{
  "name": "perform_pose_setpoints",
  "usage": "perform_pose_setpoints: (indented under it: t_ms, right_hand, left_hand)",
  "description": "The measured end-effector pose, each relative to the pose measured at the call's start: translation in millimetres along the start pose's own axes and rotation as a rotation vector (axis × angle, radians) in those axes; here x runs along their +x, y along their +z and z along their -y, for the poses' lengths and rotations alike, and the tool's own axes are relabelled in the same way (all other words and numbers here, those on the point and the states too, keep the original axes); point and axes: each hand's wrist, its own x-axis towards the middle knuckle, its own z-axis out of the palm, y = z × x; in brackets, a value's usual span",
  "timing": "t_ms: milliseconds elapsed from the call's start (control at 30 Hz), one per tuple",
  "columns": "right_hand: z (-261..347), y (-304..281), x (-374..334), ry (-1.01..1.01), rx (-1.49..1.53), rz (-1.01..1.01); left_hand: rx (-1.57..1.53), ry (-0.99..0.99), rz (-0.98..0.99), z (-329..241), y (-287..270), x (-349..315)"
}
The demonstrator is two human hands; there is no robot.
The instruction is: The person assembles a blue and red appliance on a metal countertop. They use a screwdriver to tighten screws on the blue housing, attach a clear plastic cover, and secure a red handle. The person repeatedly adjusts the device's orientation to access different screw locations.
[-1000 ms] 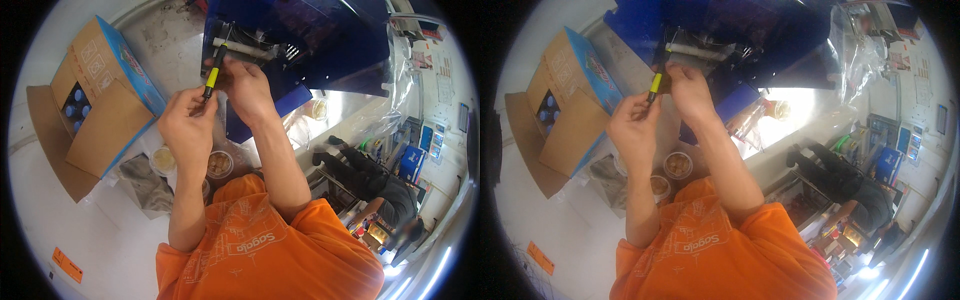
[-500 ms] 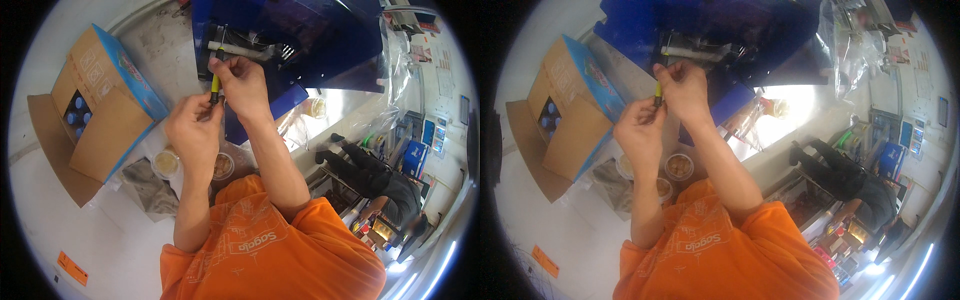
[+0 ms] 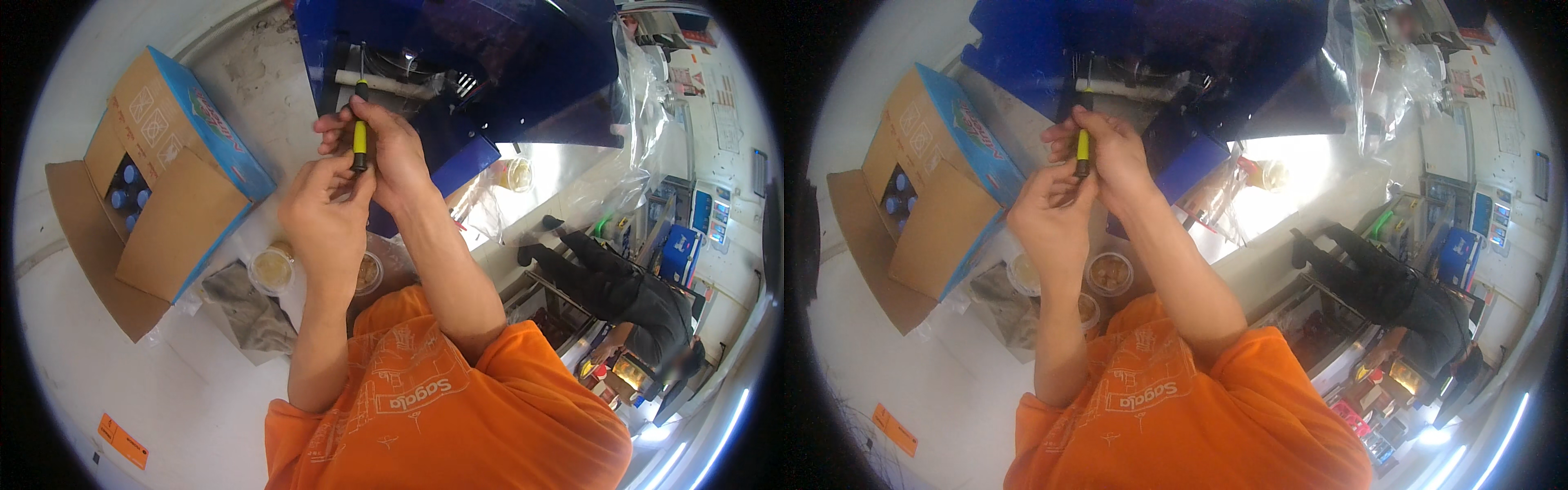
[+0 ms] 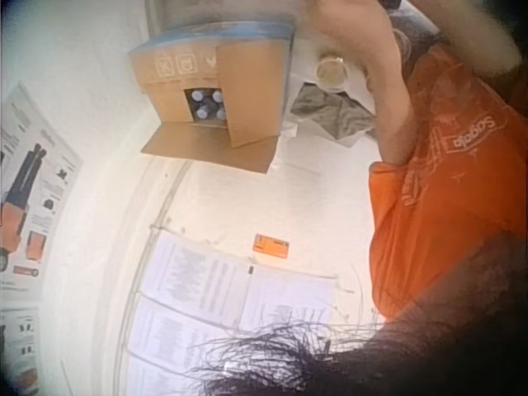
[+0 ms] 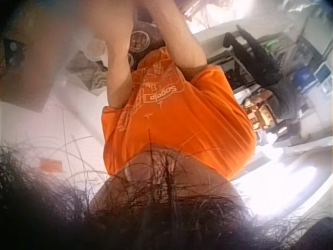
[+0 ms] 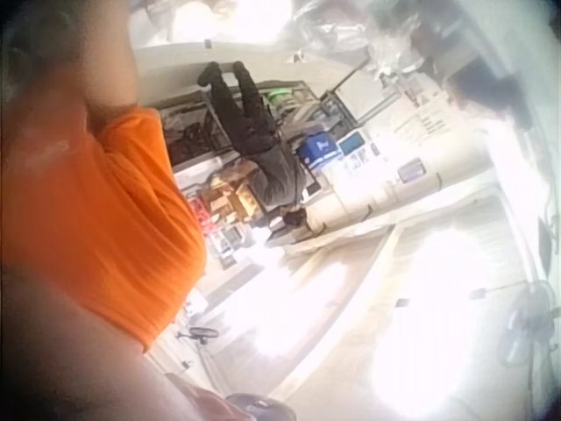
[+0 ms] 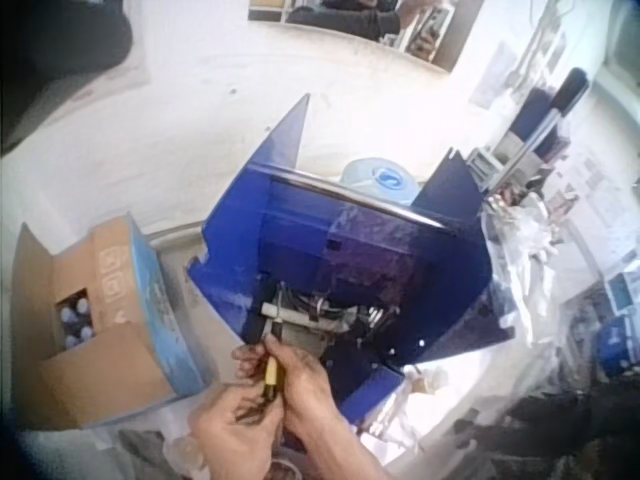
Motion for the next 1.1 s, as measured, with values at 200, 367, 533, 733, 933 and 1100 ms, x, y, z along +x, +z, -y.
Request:
perform_pose_setpoints:
  t_ms: [200, 367, 533, 733, 933, 1100]
  right_hand:
    - [-2.8, -1.0, 2.6, -0.385, -0.983, -0.241]
    - [-21.9, -13.6, 17.7, -0.260, -0.281, -0.059]
    - [-8.2, 2.5, 9.7, -0.255, -0.510, -0.147]
    - [21.6, 5.5, -22.6, -0.425, -1.205, -0.248]
    - [78.0, -11.0, -72.7, -0.424, -1.560, -0.323]
    - [80.6, -29.8, -93.3, -0.261, -1.348, -0.329]
  left_hand:
    - [0.029, -0.078, -0.038, 8.7, -7.8, 6.9]
    - [-0.002, -0.118, -0.027, 5.7, -11.0, 10.5]
    - [0.073, -0.079, -0.007, 15.0, -13.7, 11.2]
    - [0.040, -0.112, 0.076, 0.4, -11.5, -10.8]
    - [-0.202, 0.014, 0.382, -19.9, 10.5, -22.4]
    - [-0.215, 0.057, 0.537, -12.0, 6.1, -32.2]
